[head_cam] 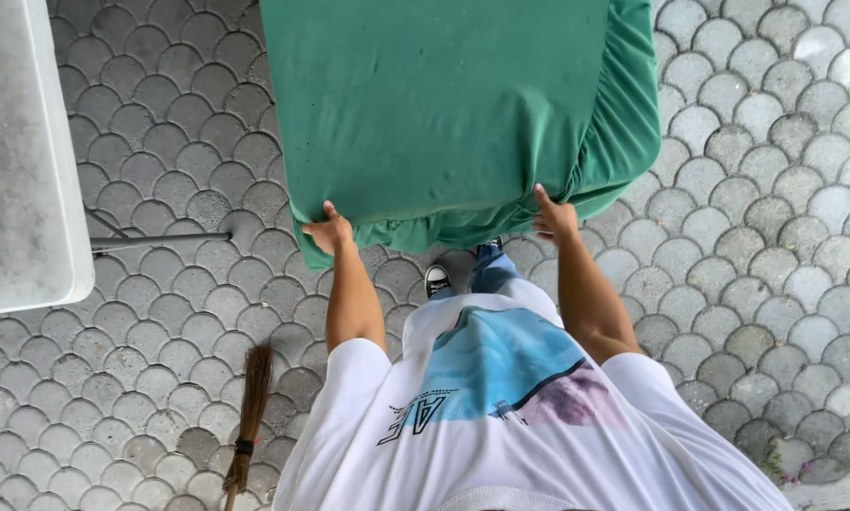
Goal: Folding green tablecloths or linens on a white plastic table outdoors.
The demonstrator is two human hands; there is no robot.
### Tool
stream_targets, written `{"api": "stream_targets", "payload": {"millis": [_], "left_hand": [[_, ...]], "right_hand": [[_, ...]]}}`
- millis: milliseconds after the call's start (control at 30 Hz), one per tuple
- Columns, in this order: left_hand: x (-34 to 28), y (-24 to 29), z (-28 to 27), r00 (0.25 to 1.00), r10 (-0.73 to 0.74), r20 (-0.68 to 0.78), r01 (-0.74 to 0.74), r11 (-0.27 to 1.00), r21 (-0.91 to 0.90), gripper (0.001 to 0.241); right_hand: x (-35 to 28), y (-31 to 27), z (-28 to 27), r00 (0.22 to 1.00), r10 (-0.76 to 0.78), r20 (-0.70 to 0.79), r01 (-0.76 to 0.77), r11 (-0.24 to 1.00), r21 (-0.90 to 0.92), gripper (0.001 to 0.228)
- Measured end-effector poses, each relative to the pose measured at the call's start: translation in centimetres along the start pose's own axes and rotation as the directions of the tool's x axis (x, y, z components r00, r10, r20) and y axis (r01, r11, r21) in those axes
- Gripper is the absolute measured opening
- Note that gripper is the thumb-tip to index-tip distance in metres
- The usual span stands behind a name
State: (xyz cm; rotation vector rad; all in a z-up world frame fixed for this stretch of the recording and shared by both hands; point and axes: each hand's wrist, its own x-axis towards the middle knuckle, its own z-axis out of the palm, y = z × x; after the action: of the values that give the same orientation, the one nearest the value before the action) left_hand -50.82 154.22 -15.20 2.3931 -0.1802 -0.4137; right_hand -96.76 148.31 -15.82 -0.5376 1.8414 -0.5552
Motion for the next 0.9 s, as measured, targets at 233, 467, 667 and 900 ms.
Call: {"api": "stream_targets", "payload": {"millis": [233, 467, 667, 900], "left_hand": [[-3.6, -3.4, -3.0, 0.959, 0.227, 0.172, -0.226, 0.974, -0.024, 0.024], [-8.9, -4.2, -6.9, 0.533, 0.217, 0.818, -0.051, 0.973, -0.225, 0.024], [-4.0, 0.1, -4.1, 0.937, 0.281, 0.206, -0.277, 0.96, -0.049, 0.05], [-0.7, 2.1, -2.1, 0.953, 0.258, 0.162, -0.291, 0.926, 0.241, 0.022]], "right_hand": [[1.0, -2.4, -5.4, 0.986, -0.072, 0.15, 0.007, 0.92, 0.391, 0.04], [-4.4, -10.4, -12.7, 0.972, -0.157, -0.177, 0.216, 0.277, 0.936, 0.046], [0.5, -9.7, -8.5, 0.993, 0.025, -0.113, 0.103, 0.247, 0.964, 0.076], [13.6, -2.2, -7.6, 0.993, 0.113, -0.028, -0.011, 0.329, 0.944, 0.062]]}}
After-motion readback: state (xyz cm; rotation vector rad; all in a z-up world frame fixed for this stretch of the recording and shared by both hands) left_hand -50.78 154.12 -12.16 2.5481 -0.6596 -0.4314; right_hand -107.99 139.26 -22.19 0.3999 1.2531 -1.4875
